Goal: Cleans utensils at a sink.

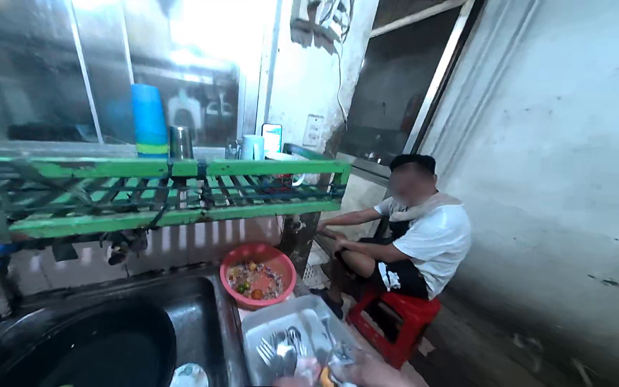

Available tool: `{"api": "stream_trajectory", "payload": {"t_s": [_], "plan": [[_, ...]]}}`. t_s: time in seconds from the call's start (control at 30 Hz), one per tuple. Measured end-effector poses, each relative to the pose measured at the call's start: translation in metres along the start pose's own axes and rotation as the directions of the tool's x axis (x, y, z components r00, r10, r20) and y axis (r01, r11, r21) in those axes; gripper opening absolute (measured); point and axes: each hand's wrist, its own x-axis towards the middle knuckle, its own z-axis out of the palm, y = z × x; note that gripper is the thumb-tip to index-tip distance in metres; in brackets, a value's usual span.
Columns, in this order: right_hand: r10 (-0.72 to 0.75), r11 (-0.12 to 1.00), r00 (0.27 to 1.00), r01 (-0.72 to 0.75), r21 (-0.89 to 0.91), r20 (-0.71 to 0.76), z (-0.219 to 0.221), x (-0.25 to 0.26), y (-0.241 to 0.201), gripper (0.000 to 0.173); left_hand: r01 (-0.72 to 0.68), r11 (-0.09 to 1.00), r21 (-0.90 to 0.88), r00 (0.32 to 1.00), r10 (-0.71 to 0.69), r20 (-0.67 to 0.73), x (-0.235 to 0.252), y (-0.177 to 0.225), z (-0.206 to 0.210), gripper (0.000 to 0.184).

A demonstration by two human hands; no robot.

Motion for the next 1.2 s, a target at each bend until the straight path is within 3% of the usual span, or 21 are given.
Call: {"api": "stream_trajectory", "payload": {"t_s": [0.07, 0.17, 0.23, 0.3, 0.4, 0.47, 0.53, 0.6, 0.67, 0.77, 0.83, 0.93, 1.07, 1.13, 1.2], "plan": [[0.075, 0.972, 0.977, -0.026, -0.235, 0.200, 0.013, -0.003, -0.009, 0.053, 0.031, 0.997, 0.070, 0.998, -0.027, -0.063, -0.006, 0.003, 0.002, 0.029], [0.122, 0.944, 0.948, -0.019, -0.330, 0.295, 0.035, -0.010, -0.009, 0.062, 0.115, 0.977, 0.182, 0.993, -0.117, 0.001, -0.014, 0.017, 0.001, 0.040], [0.101, 0.949, 0.945, 0.002, -0.314, 0.311, 0.036, -0.016, 0.000, 0.064, 0.034, 0.994, 0.099, 0.996, -0.042, 0.078, -0.013, 0.014, -0.002, 0.034], [0.023, 0.970, 0.951, 0.054, -0.236, 0.309, 0.030, -0.024, 0.010, 0.060, -0.073, 0.989, -0.125, 0.994, 0.083, 0.072, -0.007, 0.013, -0.002, 0.029], [-0.078, 0.993, 0.984, 0.090, -0.071, 0.161, 0.022, -0.027, 0.022, 0.060, -0.249, 0.920, -0.304, 0.965, 0.261, 0.001, 0.001, 0.045, -0.011, 0.026], [-0.157, 0.984, 0.987, 0.155, -0.082, -0.019, 0.026, -0.015, 0.030, 0.061, -0.363, 0.918, -0.160, 0.931, 0.364, -0.028, 0.002, 0.080, -0.030, 0.027], [-0.333, 0.934, 0.936, 0.311, -0.176, -0.115, 0.036, -0.004, 0.034, 0.053, -0.404, 0.908, 0.110, 0.906, 0.414, -0.084, 0.005, 0.115, -0.058, 0.024], [-0.531, 0.808, 0.843, 0.475, -0.350, -0.082, 0.046, 0.010, 0.044, 0.039, -0.298, 0.823, 0.483, 0.878, 0.435, -0.199, 0.009, 0.143, -0.095, 0.023], [-0.567, 0.719, 0.824, 0.492, -0.492, -0.005, 0.050, 0.020, 0.051, 0.038, -0.046, 0.573, 0.819, 0.875, 0.419, -0.244, 0.012, 0.163, -0.143, 0.031], [-0.390, 0.738, 0.921, 0.329, -0.589, 0.026, 0.053, 0.026, 0.058, 0.051, 0.293, 0.212, 0.932, 0.889, 0.300, -0.347, 0.020, 0.163, -0.223, 0.041], [-0.317, 0.751, 0.947, 0.281, -0.597, 0.047, 0.056, 0.031, 0.061, 0.055, 0.466, 0.082, 0.881, 0.867, 0.153, -0.474, 0.015, 0.157, -0.260, 0.042], [-0.269, 0.755, 0.957, 0.278, -0.593, 0.106, 0.055, 0.033, 0.058, 0.048, 0.533, 0.117, 0.838, 0.839, 0.050, -0.541, -0.002, 0.146, -0.277, 0.047], [-0.281, 0.790, 0.958, 0.264, -0.553, 0.055, 0.052, 0.028, 0.062, 0.042, 0.457, 0.226, 0.860, 0.888, -0.054, -0.457, 0.002, 0.134, -0.255, 0.045], [-0.300, 0.804, 0.954, 0.255, -0.538, 0.003, 0.052, 0.024, 0.064, 0.041, 0.370, 0.347, 0.862, 0.927, -0.077, -0.368, -0.002, 0.131, -0.227, 0.042], [-0.314, 0.820, 0.949, 0.248, -0.515, -0.042, 0.052, 0.021, 0.062, 0.041, 0.273, 0.567, 0.777, 0.959, -0.102, -0.263, -0.010, 0.127, -0.195, 0.036]]}}
